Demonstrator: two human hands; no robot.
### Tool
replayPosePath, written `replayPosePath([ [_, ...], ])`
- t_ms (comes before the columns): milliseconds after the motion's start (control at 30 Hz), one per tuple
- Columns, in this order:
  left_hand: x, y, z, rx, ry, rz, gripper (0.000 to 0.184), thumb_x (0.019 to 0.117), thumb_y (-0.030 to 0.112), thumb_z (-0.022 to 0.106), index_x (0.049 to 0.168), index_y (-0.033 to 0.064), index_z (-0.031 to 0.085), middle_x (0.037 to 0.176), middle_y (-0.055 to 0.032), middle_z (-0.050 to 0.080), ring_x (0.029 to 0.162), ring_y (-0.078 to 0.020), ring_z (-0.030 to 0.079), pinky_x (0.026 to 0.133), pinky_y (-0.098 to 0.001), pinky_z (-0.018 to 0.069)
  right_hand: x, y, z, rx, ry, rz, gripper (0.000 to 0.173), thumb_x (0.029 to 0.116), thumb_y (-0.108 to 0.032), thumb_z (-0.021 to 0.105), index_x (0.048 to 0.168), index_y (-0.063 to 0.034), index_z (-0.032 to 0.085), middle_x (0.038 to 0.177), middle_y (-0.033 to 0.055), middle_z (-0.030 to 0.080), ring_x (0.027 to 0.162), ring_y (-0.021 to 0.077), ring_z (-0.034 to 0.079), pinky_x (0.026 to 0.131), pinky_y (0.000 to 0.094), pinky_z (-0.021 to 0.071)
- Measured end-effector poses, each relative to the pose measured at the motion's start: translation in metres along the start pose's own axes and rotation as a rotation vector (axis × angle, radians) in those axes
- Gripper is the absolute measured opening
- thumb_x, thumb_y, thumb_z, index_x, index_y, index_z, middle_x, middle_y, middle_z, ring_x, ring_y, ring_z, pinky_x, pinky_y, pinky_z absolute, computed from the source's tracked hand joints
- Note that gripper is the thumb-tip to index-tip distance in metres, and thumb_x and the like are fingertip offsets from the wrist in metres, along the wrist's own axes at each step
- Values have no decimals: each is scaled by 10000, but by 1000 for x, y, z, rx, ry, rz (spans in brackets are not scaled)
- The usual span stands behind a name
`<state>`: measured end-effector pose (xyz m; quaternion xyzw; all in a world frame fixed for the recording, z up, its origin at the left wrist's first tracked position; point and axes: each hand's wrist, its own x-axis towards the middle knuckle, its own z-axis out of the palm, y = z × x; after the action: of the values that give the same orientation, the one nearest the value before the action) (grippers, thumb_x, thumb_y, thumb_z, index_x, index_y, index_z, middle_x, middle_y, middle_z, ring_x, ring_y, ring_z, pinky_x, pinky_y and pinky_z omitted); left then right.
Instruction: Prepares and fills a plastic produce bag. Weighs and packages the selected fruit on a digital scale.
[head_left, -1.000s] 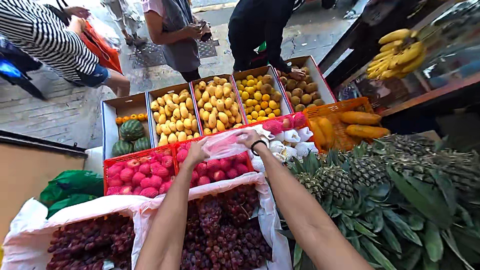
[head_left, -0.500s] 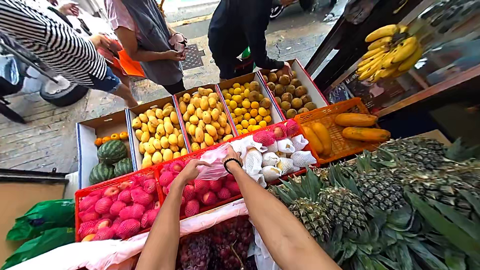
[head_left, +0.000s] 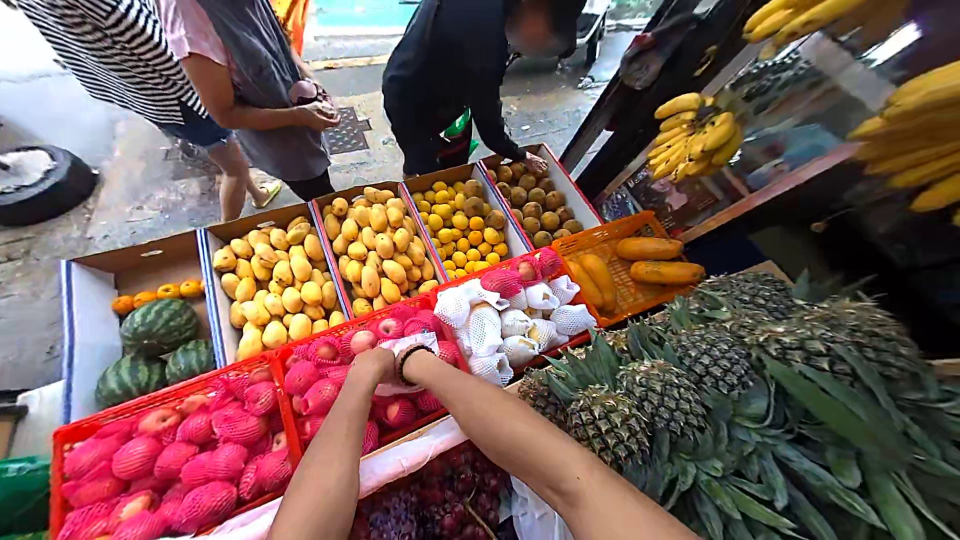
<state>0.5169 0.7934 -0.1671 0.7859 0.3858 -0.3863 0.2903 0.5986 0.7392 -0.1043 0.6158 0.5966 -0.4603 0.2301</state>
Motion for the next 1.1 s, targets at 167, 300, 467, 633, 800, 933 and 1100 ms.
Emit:
replayPosePath([
  [167,19,-18,-7,-119,31,133,387,1040,222,507,1108,-132,650,1211,-340,633,1201,-483,595,996,-677,425,57,25,-1,-58,45,-62,436,1003,-209,628,1326,81,593,1373,305,586,1310,468,545,1055,685,406],
  [300,25,-20,-3,-258,117,187,354,1053,179,475,1174,-97,660,1236,-313,642,1222,-451,595,1030,-643,419,74,37,1,-1,107,-26,352,1000,-186,611,1248,61,650,1317,278,628,1271,446,577,1030,669,430],
  [467,37,-36,9,-447,147,260,360,1086,198,476,1158,-92,677,1200,-295,655,1184,-416,604,1043,-603,409,65,36,-7,31,80,-40,346,1032,-183,573,1258,69,647,1312,279,627,1260,423,585,1029,635,434],
  [633,59,-62,23,-532,230,252,351,1073,230,514,1117,-65,700,1177,-288,663,1167,-434,610,1012,-642,427,68,48,-11,148,124,-91,400,1023,-167,604,1367,37,598,1361,284,603,1310,419,554,1085,610,404],
  [800,41,-62,15,-724,121,78,332,1075,201,523,1246,-73,605,1264,-313,602,1180,-460,584,971,-670,450,69,63,-17,192,139,-29,397,1033,-175,589,1385,10,604,1386,250,602,1321,374,557,1104,569,407],
  [933,30,-63,6,-615,268,54,351,1043,215,601,1211,-92,611,1196,-340,621,1132,-484,605,960,-668,455,76,73,-15,279,190,-26,387,1030,-143,590,1394,-11,601,1368,237,612,1271,346,583,1061,523,441],
  [1100,30,-80,8,-510,467,60,251,1019,138,619,997,-109,657,1053,-354,643,1072,-528,607,925,-731,419,70,76,-17,283,196,-10,450,1030,-93,585,1474,-46,529,1437,213,573,1332,325,547,1094,488,428],
])
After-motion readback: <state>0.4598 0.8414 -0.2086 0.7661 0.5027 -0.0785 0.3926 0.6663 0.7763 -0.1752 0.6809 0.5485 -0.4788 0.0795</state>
